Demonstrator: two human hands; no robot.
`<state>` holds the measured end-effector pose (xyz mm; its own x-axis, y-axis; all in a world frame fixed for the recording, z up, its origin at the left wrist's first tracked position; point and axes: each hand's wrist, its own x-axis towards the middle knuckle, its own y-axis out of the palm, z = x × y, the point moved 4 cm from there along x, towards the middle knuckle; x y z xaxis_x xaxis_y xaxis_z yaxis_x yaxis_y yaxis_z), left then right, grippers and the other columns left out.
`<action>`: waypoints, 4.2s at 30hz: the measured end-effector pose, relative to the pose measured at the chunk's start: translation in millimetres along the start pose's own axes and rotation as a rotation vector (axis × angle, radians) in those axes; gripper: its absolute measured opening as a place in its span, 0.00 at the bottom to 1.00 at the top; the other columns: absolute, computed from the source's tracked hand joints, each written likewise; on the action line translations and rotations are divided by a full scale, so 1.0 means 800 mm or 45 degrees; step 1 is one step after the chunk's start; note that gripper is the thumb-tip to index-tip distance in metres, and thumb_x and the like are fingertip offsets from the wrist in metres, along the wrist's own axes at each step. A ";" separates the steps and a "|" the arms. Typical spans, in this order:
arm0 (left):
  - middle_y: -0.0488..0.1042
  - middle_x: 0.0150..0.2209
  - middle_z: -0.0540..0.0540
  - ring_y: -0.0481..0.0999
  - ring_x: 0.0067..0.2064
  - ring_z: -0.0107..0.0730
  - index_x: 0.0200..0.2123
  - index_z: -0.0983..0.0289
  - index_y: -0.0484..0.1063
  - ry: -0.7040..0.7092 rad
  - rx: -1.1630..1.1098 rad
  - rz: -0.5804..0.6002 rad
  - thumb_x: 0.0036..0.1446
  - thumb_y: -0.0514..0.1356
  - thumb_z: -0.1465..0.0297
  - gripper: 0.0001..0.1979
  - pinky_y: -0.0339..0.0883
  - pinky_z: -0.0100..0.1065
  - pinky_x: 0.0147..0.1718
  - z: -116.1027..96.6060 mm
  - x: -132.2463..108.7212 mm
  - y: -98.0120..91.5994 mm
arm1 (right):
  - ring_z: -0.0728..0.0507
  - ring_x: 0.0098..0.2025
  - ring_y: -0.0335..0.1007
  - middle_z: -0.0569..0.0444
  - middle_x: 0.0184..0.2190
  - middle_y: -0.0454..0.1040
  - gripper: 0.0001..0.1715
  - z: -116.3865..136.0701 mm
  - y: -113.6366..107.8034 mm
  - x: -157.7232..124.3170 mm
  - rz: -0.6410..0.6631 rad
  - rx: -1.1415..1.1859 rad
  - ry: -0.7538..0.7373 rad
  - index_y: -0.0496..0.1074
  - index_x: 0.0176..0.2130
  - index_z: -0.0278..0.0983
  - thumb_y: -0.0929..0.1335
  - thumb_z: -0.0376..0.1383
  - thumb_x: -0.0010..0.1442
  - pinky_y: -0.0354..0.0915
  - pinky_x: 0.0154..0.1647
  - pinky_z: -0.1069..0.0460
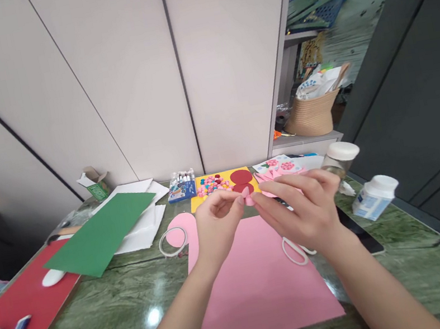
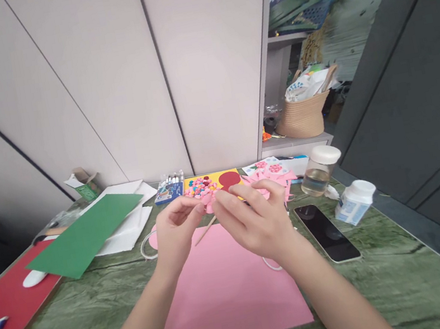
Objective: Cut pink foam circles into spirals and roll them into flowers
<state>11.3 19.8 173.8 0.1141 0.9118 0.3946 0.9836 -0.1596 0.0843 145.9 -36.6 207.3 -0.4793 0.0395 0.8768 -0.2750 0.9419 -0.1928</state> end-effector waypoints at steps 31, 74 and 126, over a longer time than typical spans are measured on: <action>0.76 0.29 0.54 0.75 0.33 0.30 0.31 0.64 0.75 0.091 0.076 0.021 0.50 0.61 0.69 0.06 0.71 0.30 0.35 -0.004 -0.002 0.001 | 0.48 0.39 0.65 0.59 0.33 0.76 0.06 0.004 0.004 0.000 0.073 -0.008 -0.017 0.72 0.31 0.41 0.72 0.32 0.49 0.54 0.42 0.47; 0.77 0.32 0.54 0.75 0.35 0.30 0.32 0.64 0.77 0.244 0.479 0.115 0.53 0.57 0.72 0.07 0.70 0.28 0.35 -0.009 0.002 -0.004 | 0.45 0.39 0.65 0.58 0.34 0.77 0.03 0.000 0.005 0.003 0.232 0.084 0.064 0.71 0.31 0.39 0.70 0.33 0.52 0.53 0.42 0.45; 0.77 0.31 0.55 0.76 0.35 0.33 0.30 0.65 0.75 -0.209 -0.167 0.257 0.46 0.65 0.65 0.10 0.69 0.35 0.39 0.027 0.012 0.008 | 0.44 0.38 0.70 0.53 0.32 0.75 0.04 -0.034 0.054 -0.023 0.641 1.167 0.960 0.74 0.31 0.40 0.70 0.36 0.51 0.65 0.39 0.47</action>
<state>21.9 36.2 158.2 0.3373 0.9040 0.2626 0.9135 -0.3817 0.1407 165.4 12.1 194.8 -0.1927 0.7818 0.5930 -0.8150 0.2091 -0.5404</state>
